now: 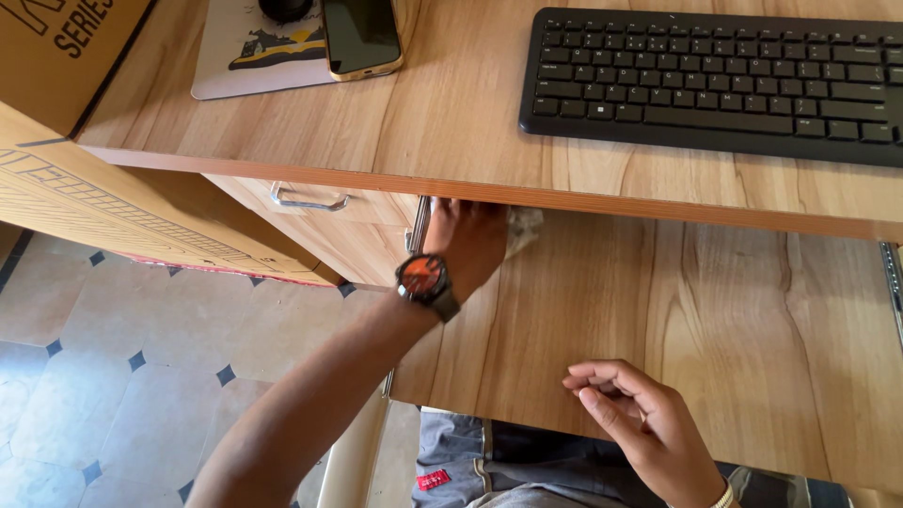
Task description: The person wipes a wooden desk surface with a white cloth, moving around a keyboard, mouse, and phone. They spray a cleaning solution onto the cloth and continue wiping the desk and a pull-out keyboard tray.
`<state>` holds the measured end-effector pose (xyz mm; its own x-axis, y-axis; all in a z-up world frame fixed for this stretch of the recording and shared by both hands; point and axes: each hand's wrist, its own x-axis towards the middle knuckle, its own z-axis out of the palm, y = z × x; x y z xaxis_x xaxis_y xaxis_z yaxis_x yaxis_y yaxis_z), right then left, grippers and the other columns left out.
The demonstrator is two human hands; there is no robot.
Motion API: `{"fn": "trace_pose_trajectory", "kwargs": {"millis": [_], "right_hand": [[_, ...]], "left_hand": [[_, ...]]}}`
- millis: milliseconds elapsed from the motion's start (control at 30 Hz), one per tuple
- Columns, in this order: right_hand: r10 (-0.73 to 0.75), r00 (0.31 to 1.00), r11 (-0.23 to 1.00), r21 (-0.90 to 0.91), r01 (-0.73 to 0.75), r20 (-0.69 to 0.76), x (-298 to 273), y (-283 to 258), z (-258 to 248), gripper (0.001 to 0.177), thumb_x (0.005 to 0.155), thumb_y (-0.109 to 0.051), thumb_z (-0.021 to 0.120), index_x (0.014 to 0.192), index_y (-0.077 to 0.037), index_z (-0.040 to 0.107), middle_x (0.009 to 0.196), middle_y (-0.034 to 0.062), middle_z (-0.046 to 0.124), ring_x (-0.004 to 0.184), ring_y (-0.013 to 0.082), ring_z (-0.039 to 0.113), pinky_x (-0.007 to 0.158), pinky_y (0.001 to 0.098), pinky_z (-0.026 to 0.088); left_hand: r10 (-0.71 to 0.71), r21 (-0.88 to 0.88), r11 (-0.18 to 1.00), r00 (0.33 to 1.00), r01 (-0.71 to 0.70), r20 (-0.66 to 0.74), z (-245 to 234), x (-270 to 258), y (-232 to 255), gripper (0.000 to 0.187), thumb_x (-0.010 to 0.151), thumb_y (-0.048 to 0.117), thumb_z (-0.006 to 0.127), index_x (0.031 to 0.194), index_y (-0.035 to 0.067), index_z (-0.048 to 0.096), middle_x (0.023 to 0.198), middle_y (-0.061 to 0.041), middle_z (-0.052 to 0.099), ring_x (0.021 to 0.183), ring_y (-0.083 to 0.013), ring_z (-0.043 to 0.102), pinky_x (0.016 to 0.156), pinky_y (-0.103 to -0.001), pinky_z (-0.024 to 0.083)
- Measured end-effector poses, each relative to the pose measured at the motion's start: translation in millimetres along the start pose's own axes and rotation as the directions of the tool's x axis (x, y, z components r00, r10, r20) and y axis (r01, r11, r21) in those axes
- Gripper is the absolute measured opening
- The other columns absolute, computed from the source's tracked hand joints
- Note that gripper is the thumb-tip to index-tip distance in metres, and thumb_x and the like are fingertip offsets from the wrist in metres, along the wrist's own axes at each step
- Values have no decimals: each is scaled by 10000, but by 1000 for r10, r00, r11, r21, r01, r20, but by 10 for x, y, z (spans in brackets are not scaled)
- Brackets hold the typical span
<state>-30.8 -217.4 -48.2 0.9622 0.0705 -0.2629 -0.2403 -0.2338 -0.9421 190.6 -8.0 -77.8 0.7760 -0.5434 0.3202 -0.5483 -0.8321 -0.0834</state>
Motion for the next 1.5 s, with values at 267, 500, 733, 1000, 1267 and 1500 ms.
{"fn": "trace_pose_trajectory", "kwargs": {"millis": [267, 500, 733, 1000, 1267, 1500], "right_hand": [[-79, 997, 995, 58, 77, 24, -58, 25, -43, 272, 922, -121, 652, 1161, -7, 716, 1070, 78, 805, 973, 144, 788, 834, 274, 638], [-13, 1000, 999, -34, 13, -7, -87, -32, -37, 289, 899, -147, 696, 1162, -34, 734, 1005, 71, 763, 892, 139, 776, 790, 275, 621], [-126, 992, 991, -34, 126, -13, -82, -17, -14, 279, 923, -166, 663, 1160, -33, 729, 1058, 57, 768, 974, 129, 783, 837, 271, 630], [-6, 1000, 1000, -3, 7, 11, -40, 21, -30, 306, 922, -189, 642, 1170, -34, 732, 1106, 87, 759, 1000, 166, 794, 816, 309, 659], [7, 999, 1000, 28, -8, 42, -34, 135, -81, 351, 930, -186, 624, 1224, -9, 700, 1139, 121, 750, 1078, 187, 771, 873, 326, 642], [-73, 997, 976, 209, 64, 34, -109, 191, -114, 326, 956, -106, 620, 1244, 38, 675, 1077, 143, 780, 969, 184, 736, 856, 310, 605]], "left_hand": [[-99, 144, 986, 984, 78, 149, -206, -222, 227, 591, 917, 395, 576, 1335, -21, 533, 1292, -317, 568, 1207, -497, 534, 953, -600, 451], [51, 162, 982, 960, -99, 274, -1075, -1439, 595, 575, 848, 183, 558, 1351, -80, 469, 1386, -374, 473, 1263, -526, 496, 1017, -539, 445], [68, 88, 991, 944, -102, 323, -1240, -1933, 564, 552, 857, 195, 551, 1319, -92, 462, 1389, -404, 459, 1250, -560, 499, 972, -574, 457], [123, 155, 981, 992, -115, -39, -532, -876, 198, 505, 883, 171, 564, 1338, -41, 517, 1453, -301, 509, 1343, -453, 488, 1063, -527, 445], [-34, -52, 998, 998, 37, 54, 7, 13, 225, 438, 939, 210, 560, 1351, 60, 552, 1393, -188, 555, 1306, -415, 530, 1075, -577, 427], [265, -221, 947, 957, -234, 119, -939, -1322, 1010, 645, 934, 237, 595, 1510, -16, 453, 1556, -276, 416, 1428, -469, 417, 1111, -579, 391]]}}
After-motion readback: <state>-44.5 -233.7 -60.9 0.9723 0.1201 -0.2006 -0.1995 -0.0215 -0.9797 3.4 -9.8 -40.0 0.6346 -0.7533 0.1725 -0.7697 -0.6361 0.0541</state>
